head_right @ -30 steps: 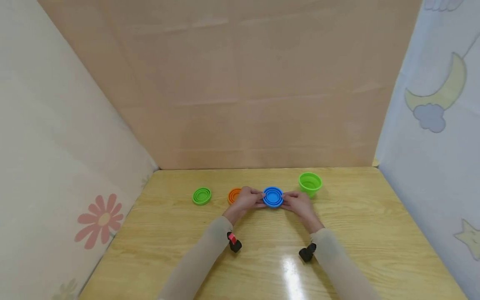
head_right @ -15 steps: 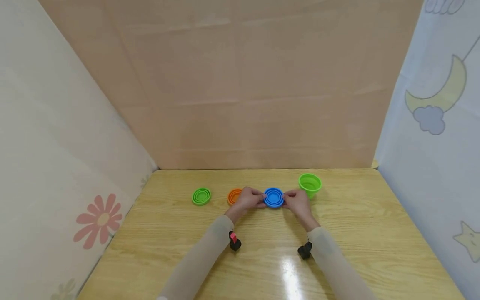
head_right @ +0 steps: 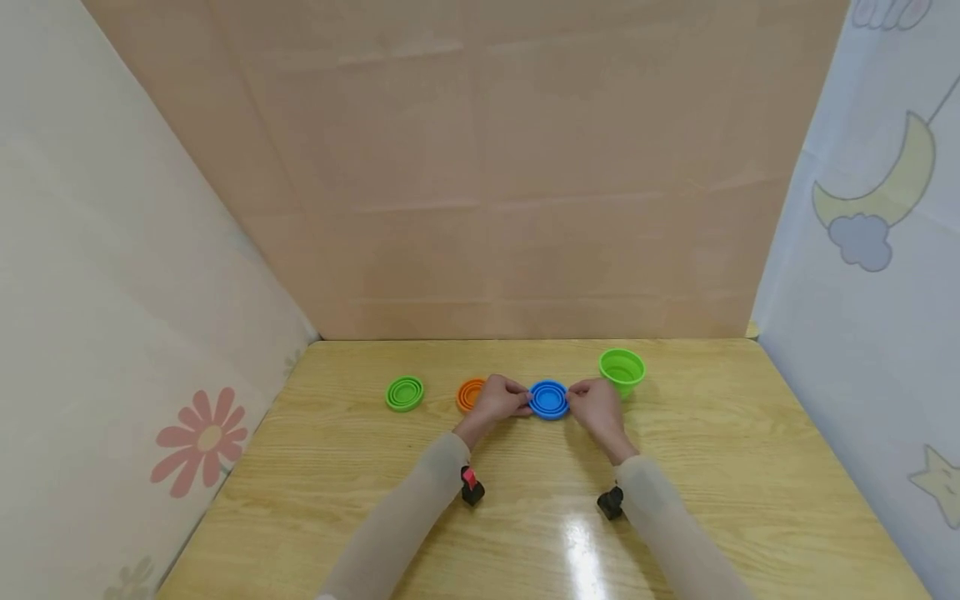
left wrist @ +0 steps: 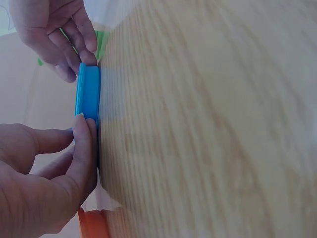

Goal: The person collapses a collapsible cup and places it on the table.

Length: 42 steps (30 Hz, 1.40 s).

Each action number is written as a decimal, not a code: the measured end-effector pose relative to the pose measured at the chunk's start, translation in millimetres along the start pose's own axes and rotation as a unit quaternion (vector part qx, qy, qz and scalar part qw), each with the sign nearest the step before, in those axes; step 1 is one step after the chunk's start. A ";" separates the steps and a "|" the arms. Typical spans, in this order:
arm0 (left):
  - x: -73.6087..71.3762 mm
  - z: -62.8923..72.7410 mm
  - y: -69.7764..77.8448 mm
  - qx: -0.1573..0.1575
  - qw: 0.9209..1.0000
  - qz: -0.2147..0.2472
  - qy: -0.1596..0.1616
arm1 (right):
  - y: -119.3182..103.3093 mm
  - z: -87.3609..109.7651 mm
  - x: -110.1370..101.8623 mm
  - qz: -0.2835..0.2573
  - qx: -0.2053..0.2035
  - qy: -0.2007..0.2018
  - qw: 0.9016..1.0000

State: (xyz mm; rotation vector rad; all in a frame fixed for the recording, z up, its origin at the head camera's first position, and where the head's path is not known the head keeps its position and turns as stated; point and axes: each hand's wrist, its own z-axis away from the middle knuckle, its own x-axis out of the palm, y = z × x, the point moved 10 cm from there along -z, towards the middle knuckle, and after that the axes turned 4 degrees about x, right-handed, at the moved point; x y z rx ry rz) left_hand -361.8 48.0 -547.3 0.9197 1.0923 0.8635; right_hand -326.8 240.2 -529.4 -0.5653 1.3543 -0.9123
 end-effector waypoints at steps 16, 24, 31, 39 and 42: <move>-17.1 2.2 11.7 0.036 0.999 -0.007 0.026 | -10.3 23.5 -7.7 0.033 -0.015 -0.036 0.999; -12.6 1.7 31.4 0.078 0.997 0.003 0.006 | -16.6 41.9 -33.3 0.035 -0.063 -0.021 0.997; 0.0 2.5 34.5 0.087 0.996 -0.008 -0.024 | -0.7 53.4 -47.3 0.040 -0.082 -0.031 0.995; 22.2 -0.3 40.3 0.135 0.987 -0.072 -0.053 | 26.3 53.4 -76.0 0.027 -0.071 -0.032 0.997; 30.5 -1.5 42.4 0.137 0.986 -0.080 -0.058 | 33.6 48.4 -86.7 0.020 -0.065 -0.026 0.997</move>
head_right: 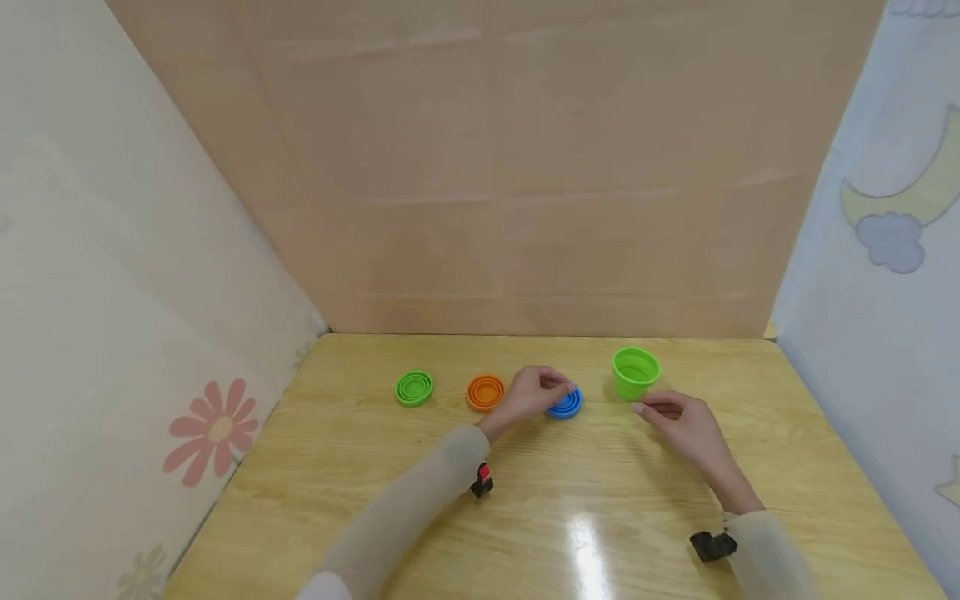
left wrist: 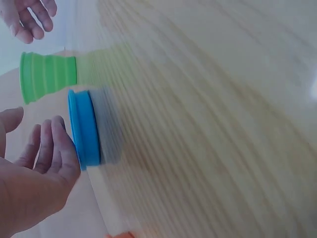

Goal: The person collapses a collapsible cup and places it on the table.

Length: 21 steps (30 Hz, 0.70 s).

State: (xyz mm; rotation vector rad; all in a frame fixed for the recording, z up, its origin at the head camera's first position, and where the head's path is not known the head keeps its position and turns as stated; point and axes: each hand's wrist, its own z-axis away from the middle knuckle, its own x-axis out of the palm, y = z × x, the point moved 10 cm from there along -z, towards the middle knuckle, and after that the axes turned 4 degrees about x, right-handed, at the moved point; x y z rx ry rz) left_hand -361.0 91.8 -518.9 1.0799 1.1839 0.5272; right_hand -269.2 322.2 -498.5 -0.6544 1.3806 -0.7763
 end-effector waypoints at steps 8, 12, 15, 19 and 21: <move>14.2 -9.8 19.4 0.006 1.000 0.012 0.019 | 16.6 -9.2 -21.1 0.005 0.006 0.040 0.999; 24.8 -16.6 29.7 0.013 1.000 0.015 0.002 | 23.4 -14.4 -25.3 0.014 0.007 0.050 0.999; 36.3 -20.0 34.8 0.015 0.999 0.004 -0.029 | 26.2 -18.8 -22.8 0.022 0.007 0.040 0.999; 48.8 -25.0 42.4 -0.001 0.998 -0.011 -0.054 | 26.0 -25.3 -17.0 0.014 0.007 0.017 1.000; 52.4 -28.1 46.2 -0.008 0.998 -0.014 -0.058 | 25.7 -29.5 -13.7 0.002 0.005 0.006 1.000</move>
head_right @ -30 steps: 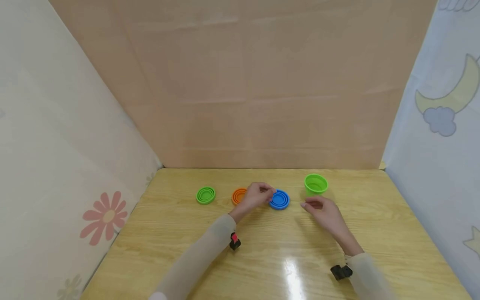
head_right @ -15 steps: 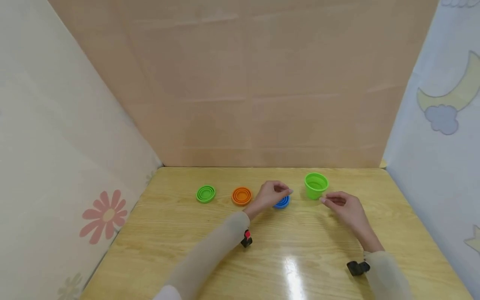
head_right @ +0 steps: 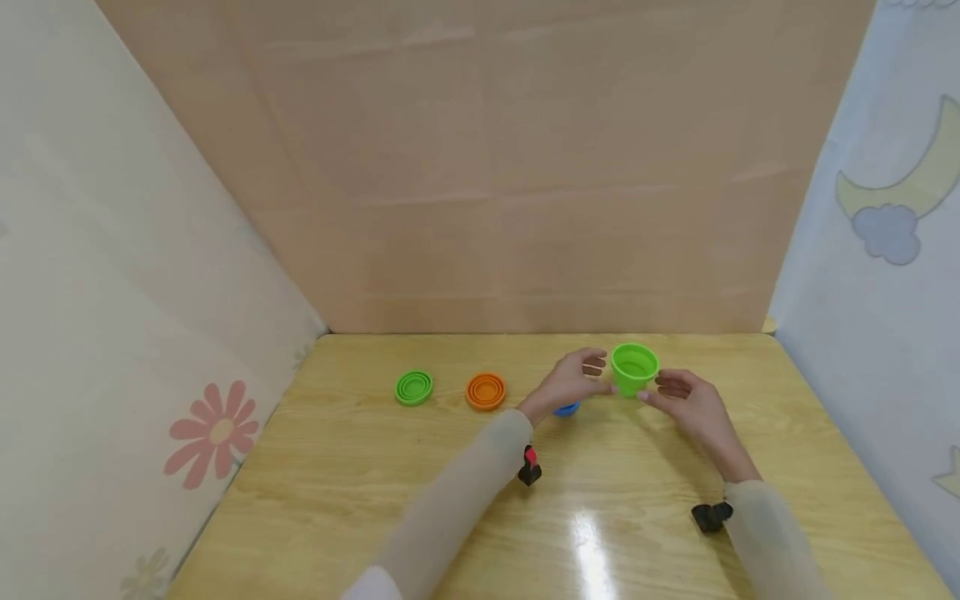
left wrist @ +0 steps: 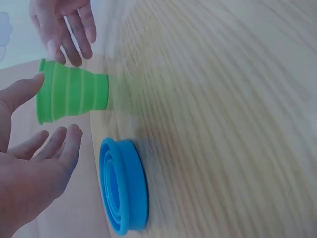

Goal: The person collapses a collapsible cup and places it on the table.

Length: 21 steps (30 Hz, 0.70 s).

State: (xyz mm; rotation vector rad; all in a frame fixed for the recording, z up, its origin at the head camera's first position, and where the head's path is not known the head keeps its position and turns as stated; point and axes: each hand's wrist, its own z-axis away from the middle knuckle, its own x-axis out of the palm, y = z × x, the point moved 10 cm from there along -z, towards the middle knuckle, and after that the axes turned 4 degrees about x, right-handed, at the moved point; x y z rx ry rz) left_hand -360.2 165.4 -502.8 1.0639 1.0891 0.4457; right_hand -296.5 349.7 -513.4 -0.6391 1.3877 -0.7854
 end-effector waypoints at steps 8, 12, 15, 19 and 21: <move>15.9 -13.0 10.7 0.018 1.000 0.018 -0.007 | 1.1 -11.1 4.5 -0.043 -0.006 -0.017 0.999; 17.5 -16.1 7.8 0.013 1.000 0.021 0.003 | -1.0 -14.1 7.2 -0.069 -0.011 -0.022 0.997; 17.3 -17.7 5.8 0.013 0.999 0.027 0.010 | -2.1 -14.9 7.8 -0.080 -0.015 -0.024 0.996; 16.5 -20.1 4.8 0.021 0.999 0.045 0.013 | -1.7 -14.8 7.3 -0.069 -0.009 -0.023 0.997; 15.9 -20.8 4.1 0.023 0.998 0.055 0.015 | -1.3 -15.0 7.1 -0.066 -0.006 -0.022 0.998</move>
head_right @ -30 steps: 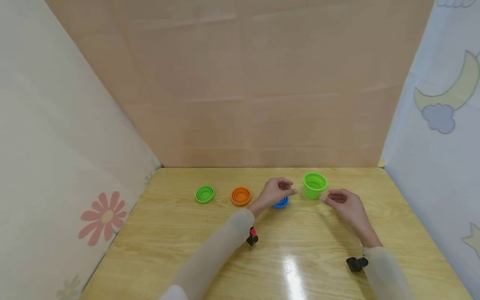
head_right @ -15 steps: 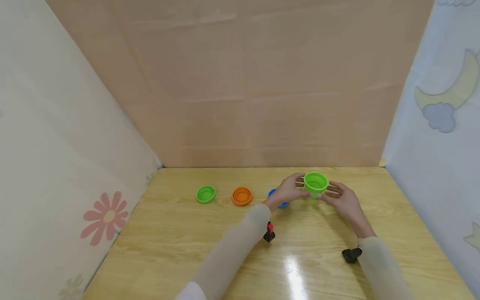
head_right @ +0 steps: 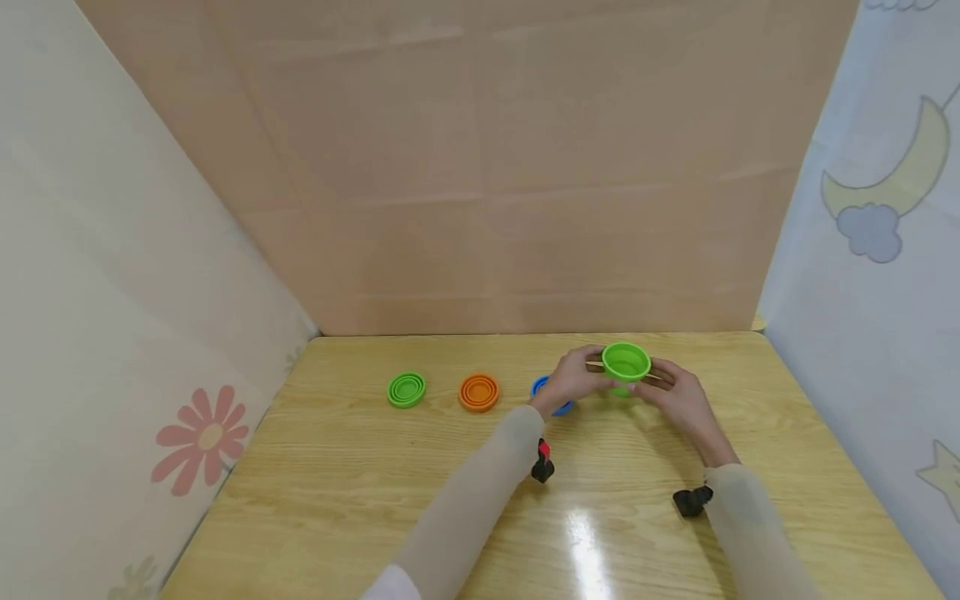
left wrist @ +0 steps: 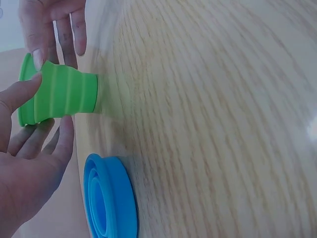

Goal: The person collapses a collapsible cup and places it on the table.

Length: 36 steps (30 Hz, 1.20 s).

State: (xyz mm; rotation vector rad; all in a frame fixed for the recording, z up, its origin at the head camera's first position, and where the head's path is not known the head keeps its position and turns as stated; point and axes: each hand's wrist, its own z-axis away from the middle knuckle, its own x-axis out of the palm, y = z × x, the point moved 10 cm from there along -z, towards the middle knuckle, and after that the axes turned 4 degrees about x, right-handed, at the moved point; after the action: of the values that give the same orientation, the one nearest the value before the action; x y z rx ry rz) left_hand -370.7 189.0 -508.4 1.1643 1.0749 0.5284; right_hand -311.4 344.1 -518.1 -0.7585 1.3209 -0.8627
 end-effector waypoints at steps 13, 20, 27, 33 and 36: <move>-15.9 13.6 0.4 0.015 1.000 -0.002 -0.012 | -9.9 9.4 4.8 0.007 -0.002 0.003 1.000; -30.1 27.2 4.0 0.026 0.999 -0.008 -0.028 | -25.9 23.1 10.4 0.008 -0.006 0.003 1.000; -40.4 40.1 3.1 0.039 0.999 -0.009 -0.037 | -37.1 28.8 22.2 0.011 -0.033 -0.008 0.999; -52.5 57.8 -3.5 0.041 0.998 -0.012 -0.050 | -50.4 35.8 37.4 0.005 -0.057 -0.023 0.998; -60.0 66.4 -5.0 0.047 0.997 -0.011 -0.057 | -56.1 40.0 45.5 0.002 -0.067 -0.029 0.997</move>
State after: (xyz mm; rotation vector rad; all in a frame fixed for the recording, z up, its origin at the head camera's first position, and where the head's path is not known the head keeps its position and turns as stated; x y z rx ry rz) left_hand -339.1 107.6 -488.4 1.2491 1.0216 0.3934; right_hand -275.3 276.4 -487.6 -0.8797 1.3381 -0.7486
